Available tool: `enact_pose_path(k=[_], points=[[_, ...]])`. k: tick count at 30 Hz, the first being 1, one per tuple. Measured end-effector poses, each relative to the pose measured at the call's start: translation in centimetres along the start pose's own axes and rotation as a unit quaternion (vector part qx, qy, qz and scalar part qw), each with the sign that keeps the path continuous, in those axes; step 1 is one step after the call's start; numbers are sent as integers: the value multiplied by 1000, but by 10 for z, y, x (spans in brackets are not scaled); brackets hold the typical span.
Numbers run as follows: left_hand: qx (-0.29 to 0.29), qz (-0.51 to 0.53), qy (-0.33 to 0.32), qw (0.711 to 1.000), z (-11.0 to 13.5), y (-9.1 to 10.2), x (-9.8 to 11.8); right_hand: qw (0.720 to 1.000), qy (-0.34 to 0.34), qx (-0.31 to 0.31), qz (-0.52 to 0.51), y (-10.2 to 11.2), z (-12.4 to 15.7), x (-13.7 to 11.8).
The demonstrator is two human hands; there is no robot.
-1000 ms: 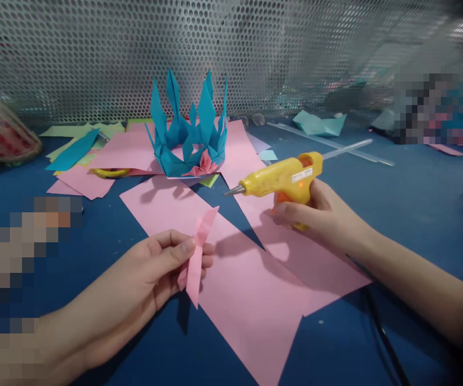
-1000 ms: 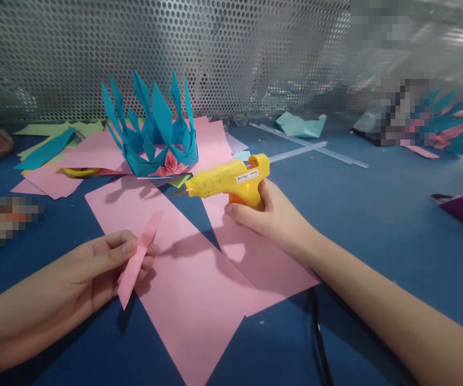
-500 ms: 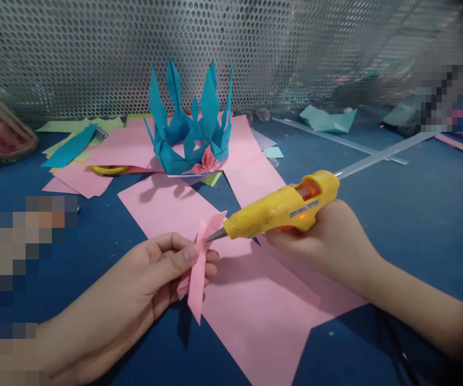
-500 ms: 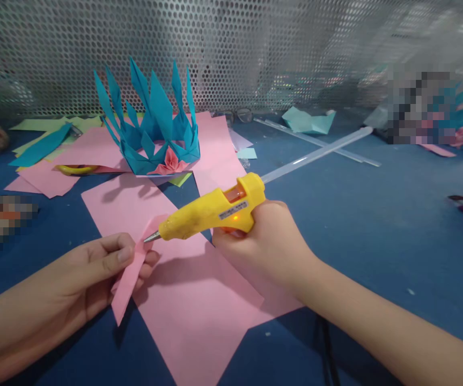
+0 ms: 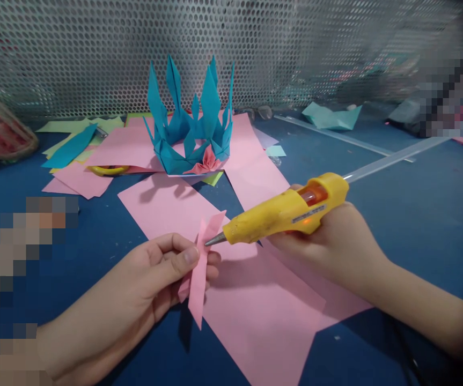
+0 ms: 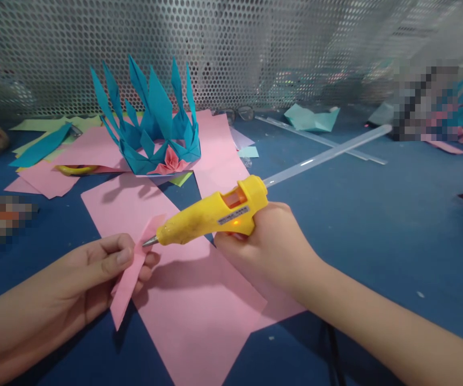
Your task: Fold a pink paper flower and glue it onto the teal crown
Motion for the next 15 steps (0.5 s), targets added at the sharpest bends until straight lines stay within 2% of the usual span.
enact_pose_path(k=[6,15], points=[[-17,-7,-8,1000,-1,-6,3,997,21,23,64,2,0,-3],[-22,-19,4,1000,1,-1,-3,992,43,51,108,6,2,-8]])
Point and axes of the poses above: each hand's wrist, its own z-axis away from the middle knuckle, its own y-axis out of the back of the hand, x = y × z, the point moved 10 cm from there along -z, towards the middle knuckle, and after that the axes turned 13 degrees about -y, right-handed, at the moved point
